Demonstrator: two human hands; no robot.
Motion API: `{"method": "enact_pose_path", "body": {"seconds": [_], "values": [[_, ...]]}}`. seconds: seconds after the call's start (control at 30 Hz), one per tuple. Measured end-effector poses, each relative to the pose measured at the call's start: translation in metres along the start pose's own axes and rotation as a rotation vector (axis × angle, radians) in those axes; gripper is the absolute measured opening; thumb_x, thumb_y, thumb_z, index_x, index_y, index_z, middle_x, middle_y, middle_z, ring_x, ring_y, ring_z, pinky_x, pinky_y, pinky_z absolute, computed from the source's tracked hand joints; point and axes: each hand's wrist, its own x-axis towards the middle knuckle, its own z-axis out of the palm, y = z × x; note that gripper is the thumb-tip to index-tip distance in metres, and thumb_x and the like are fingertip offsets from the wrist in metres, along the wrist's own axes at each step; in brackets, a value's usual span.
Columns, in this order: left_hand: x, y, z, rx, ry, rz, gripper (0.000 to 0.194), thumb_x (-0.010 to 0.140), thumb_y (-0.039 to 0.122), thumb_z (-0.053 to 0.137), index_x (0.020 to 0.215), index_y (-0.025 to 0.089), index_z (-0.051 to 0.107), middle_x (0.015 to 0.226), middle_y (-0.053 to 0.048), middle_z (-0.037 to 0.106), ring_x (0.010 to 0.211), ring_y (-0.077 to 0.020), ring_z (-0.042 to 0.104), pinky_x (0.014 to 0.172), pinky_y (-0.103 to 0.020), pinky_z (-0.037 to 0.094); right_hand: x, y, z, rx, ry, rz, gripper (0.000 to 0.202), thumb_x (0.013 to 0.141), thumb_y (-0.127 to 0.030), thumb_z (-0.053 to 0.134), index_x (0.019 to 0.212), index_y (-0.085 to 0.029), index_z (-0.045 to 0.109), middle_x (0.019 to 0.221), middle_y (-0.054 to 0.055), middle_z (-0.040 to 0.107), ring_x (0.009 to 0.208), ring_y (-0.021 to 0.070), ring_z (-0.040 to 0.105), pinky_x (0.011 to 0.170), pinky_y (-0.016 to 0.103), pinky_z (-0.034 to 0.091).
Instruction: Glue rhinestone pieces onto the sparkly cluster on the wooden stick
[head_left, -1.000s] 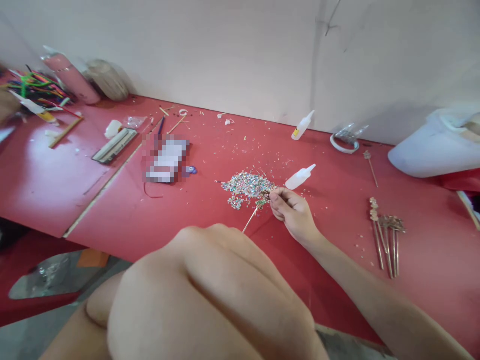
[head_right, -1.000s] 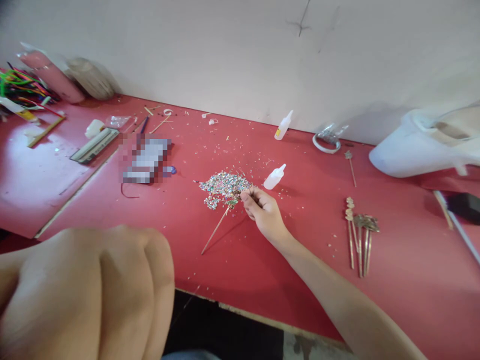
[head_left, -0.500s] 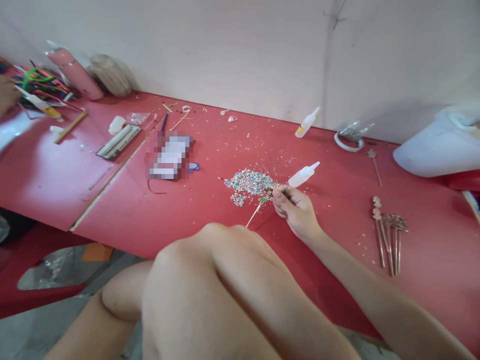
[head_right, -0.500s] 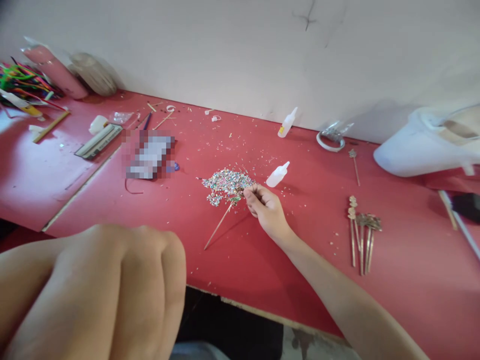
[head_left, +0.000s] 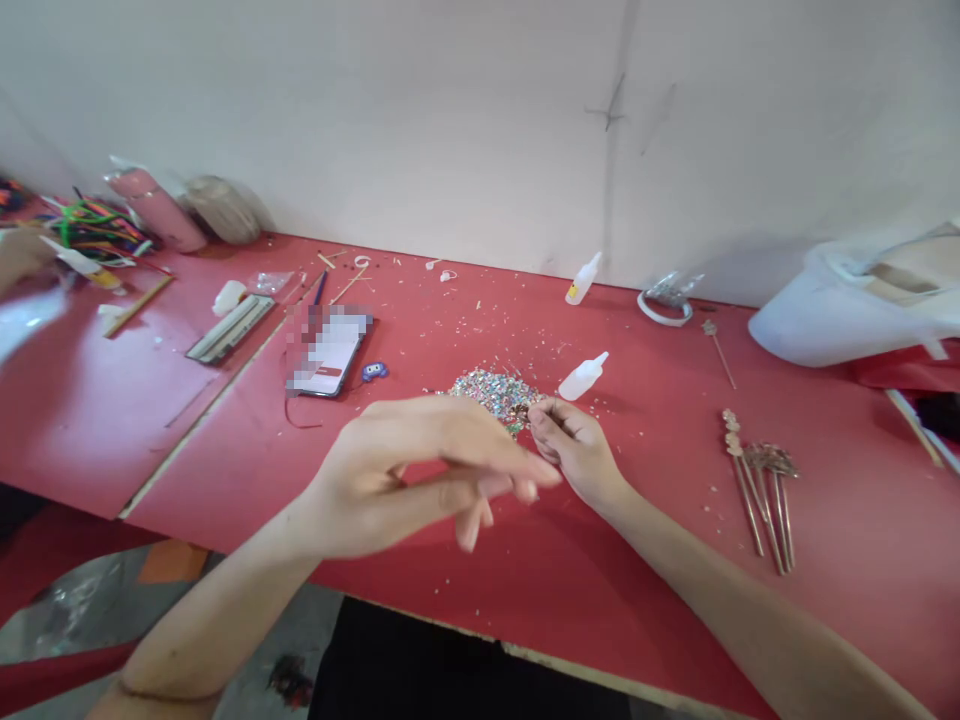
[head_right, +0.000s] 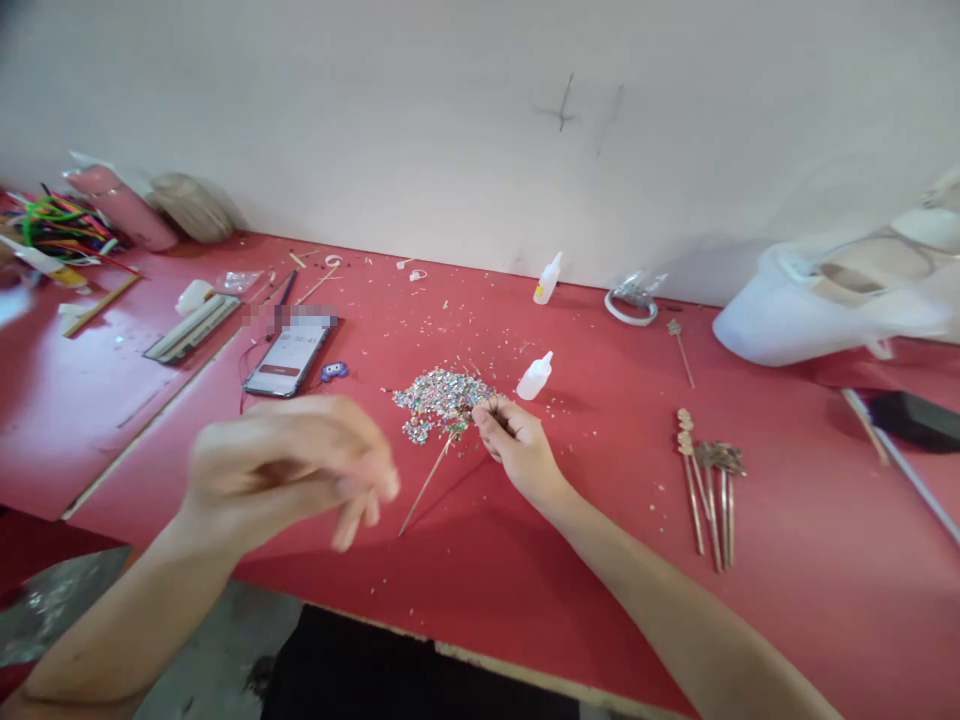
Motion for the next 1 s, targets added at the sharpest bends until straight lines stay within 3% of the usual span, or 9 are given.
{"method": "enact_pose_path", "body": {"seconds": [0.1,0.17,0.23,0.33,0.47,0.6,0.73,0.87,1.0], "values": [[0.02,-0.024,0.002,0.094,-0.071,0.032,0.018,0.091,0.023,0.056,0.101,0.021,0.069,0.103,-0.007,0.067,0.092,-0.0153,0.063,0.084,-0.028,0.051,0.0,-0.001,0.0,-0.018,0.022,-0.01,0.034,0.083,-0.047,0.065,0.071,-0.019,0.05,0.054,-0.008,0.033,0.044,0.0042,0.024,0.041,0.021,0.018],[0.029,-0.044,0.006,0.145,-0.053,-0.11,0.023,0.092,0.026,0.054,0.111,0.02,0.064,0.107,-0.007,0.067,0.093,-0.0158,0.063,0.085,-0.029,0.051,0.0,0.0,0.0,-0.023,0.036,-0.011,0.034,0.084,-0.047,0.064,0.071,-0.02,0.049,0.053,-0.009,0.032,0.044,0.0044,0.024,0.041,0.021,0.018],[0.035,-0.061,0.013,0.146,-0.134,-0.251,0.037,0.088,0.037,0.059,0.121,0.02,0.056,0.109,-0.008,0.067,0.089,-0.0174,0.064,0.077,-0.03,0.052,0.0,0.0,0.0,-0.035,0.052,-0.012,0.034,0.084,-0.048,0.064,0.072,-0.02,0.049,0.053,-0.009,0.031,0.044,0.0048,0.024,0.041,0.021,0.018],[0.042,-0.076,0.025,0.14,-0.209,-0.27,0.054,0.082,0.04,0.066,0.13,0.023,0.049,0.102,-0.007,0.067,0.081,-0.0178,0.064,0.075,-0.031,0.051,-0.002,-0.001,0.0,-0.099,0.072,-0.028,0.033,0.085,-0.048,0.062,0.074,-0.02,0.05,0.054,-0.008,0.032,0.045,0.0055,0.024,0.041,0.021,0.02],[0.046,-0.082,0.027,-0.087,-0.26,-0.316,0.05,0.085,0.024,0.062,0.132,0.021,0.046,0.083,-0.002,0.066,0.06,-0.0117,0.061,0.065,-0.028,0.051,-0.005,0.001,0.0,-0.22,0.065,-0.065,0.029,0.088,-0.048,0.058,0.08,-0.02,0.055,0.055,-0.007,0.035,0.047,0.0073,0.027,0.043,0.022,0.023],[0.05,-0.093,0.008,-0.257,-0.082,-0.392,0.046,0.081,0.019,0.064,0.125,0.016,0.051,0.076,-0.002,0.064,0.055,-0.0097,0.057,0.057,-0.025,0.049,-0.007,0.002,-0.001,-0.244,0.045,-0.159,0.03,0.093,-0.048,0.048,0.107,-0.023,0.057,0.063,-0.005,0.04,0.049,0.0095,0.03,0.044,0.024,0.026],[0.056,-0.112,-0.014,-0.333,0.191,-0.406,0.037,0.081,0.014,0.062,0.118,0.015,0.056,0.075,-0.003,0.065,0.053,-0.0078,0.054,0.057,-0.024,0.047,-0.006,-0.002,-0.004,-0.497,0.053,-0.251,0.025,0.097,-0.04,0.042,0.106,-0.024,0.059,0.073,0.0,0.052,0.059,0.0126,0.046,0.055,0.026,0.039],[0.059,-0.128,-0.021,-0.366,0.23,-0.39,0.035,0.08,0.012,0.062,0.114,0.012,0.058,0.072,-0.004,0.066,0.052,-0.0085,0.054,0.053,-0.024,0.046,-0.003,-0.009,-0.004,-0.794,0.008,-0.399,0.019,0.094,-0.032,0.051,0.105,-0.024,0.064,0.097,0.007,0.063,0.088,0.0194,0.06,0.076,0.033,0.047],[0.059,-0.135,-0.018,-0.4,0.184,-0.417,0.035,0.081,0.011,0.059,0.115,0.012,0.056,0.069,-0.002,0.065,0.046,-0.0072,0.051,0.049,-0.023,0.043,-0.001,-0.013,-0.001,-0.865,0.012,-0.389,0.017,0.093,-0.031,0.052,0.104,-0.024,0.063,0.097,0.008,0.065,0.084,0.0189,0.062,0.07,0.032,0.05]]}}
